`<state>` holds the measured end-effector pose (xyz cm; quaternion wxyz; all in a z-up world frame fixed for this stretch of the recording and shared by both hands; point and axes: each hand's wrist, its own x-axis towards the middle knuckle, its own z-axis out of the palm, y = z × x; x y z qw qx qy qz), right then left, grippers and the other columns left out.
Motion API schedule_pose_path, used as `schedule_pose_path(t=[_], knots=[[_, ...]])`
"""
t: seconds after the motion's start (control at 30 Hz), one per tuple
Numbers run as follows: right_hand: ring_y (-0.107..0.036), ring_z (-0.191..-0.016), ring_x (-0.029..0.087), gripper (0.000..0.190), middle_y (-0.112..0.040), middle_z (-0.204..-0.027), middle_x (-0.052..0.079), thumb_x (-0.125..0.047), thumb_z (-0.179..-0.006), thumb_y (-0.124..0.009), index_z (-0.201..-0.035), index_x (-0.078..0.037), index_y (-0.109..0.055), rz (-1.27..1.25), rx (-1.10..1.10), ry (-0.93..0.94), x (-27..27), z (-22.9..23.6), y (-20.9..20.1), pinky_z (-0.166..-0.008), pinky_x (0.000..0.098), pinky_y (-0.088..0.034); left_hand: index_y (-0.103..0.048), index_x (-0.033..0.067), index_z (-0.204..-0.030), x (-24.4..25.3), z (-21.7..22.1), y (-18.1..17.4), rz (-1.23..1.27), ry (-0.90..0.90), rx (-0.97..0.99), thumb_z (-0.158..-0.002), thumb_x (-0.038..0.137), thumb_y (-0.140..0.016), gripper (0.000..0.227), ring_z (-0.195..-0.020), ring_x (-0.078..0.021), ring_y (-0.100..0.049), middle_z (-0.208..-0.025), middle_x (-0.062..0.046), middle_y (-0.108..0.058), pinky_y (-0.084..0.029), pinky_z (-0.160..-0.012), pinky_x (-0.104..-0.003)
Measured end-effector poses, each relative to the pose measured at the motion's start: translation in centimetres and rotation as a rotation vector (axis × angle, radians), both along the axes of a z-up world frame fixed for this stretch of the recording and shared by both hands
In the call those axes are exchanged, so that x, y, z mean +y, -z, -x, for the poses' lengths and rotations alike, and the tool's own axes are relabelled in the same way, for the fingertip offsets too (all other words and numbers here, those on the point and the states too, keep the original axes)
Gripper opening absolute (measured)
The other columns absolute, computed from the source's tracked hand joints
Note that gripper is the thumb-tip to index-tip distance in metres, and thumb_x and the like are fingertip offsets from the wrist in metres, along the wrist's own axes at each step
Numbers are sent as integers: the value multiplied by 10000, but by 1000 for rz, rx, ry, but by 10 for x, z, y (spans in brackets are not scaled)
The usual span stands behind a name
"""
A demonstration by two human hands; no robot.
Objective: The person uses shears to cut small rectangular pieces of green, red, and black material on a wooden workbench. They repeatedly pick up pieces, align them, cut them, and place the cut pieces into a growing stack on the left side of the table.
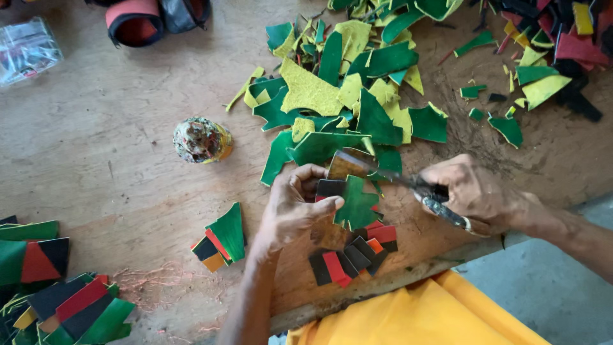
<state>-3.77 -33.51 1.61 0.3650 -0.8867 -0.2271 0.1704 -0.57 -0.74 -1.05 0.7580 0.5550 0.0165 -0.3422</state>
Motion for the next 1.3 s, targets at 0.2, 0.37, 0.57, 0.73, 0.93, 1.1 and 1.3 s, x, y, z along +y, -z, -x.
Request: schedule_pose_path(t=[0.2, 0.37, 0.57, 0.73, 0.93, 1.1, 1.3], knots=[[-630, -661, 311, 313, -621, -758, 119, -271, -709, -823, -811, -35, -644, 429, -332, 236, 10, -14, -33, -586, 455, -511, -686, 29, -1151, 0, -1, -14, -574, -54, -520, -811, 76, -836, 374, -769, -90, -741, -921, -55, -789, -595, -703, -237], [-646, -855, 324, 480, -652, -965, 135, -278, -745, -810, -1118, -12, -668, 559, -406, 271, 15, -12, -50, -727, 451, -550, -675, 20, -1138, -1, -1, -22, -650, -161, -715, -738, 100, -880, 457, -722, -148, -697, -911, -81, -722, -579, -654, -282], [-611, -987, 326, 449, -650, -1029, 146, -329, -790, -846, -1115, -67, -681, 185, -347, 373, 98, 7, -37, -793, 432, -533, -634, 18, -1000, -14, 4, -30, -973, -167, -855, -717, 215, -914, 445, -720, -272, -688, -860, -115, -687, -536, -631, -381], [-587, -985, 361, 520, -587, -1015, 180, -284, -689, -861, -1064, -50, -587, 116, -475, 305, 124, 4, -24, -822, 465, -510, -674, 47, -1036, -6, 17, -50, -971, -239, -912, -856, 102, -811, 233, -773, -315, -704, -901, -138, -715, -531, -666, -387], [-694, -945, 218, 278, -657, -1002, 87, 30, -814, -700, -1043, -72, -579, -257, -158, 242, 116, -5, -41, -804, 342, -555, -724, 37, -1027, 53, 44, -87, -897, -464, -541, -898, 60, -745, 133, -718, -189, -730, -850, -90, -761, -579, -655, -310], [-694, -891, 178, 276, -693, -978, 53, 15, -855, -703, -1109, -68, -632, -286, -93, -28, 140, -28, -66, -745, 318, -547, -740, 60, -1036, 80, 62, -91, -986, -535, -292, -869, 111, -750, 175, -638, -153, -739, -778, -80, -759, -603, -585, -281], [-642, -1031, 270, 213, -695, -1007, 74, -7, -881, -669, -1073, -99, -673, -313, -123, -390, 193, -43, -52, -906, 401, -519, -750, 56, -1040, 89, 78, -65, -1074, -543, -430, -870, 141, -770, 191, -639, -173, -709, -793, -96, -741, -571, -617, -315]])
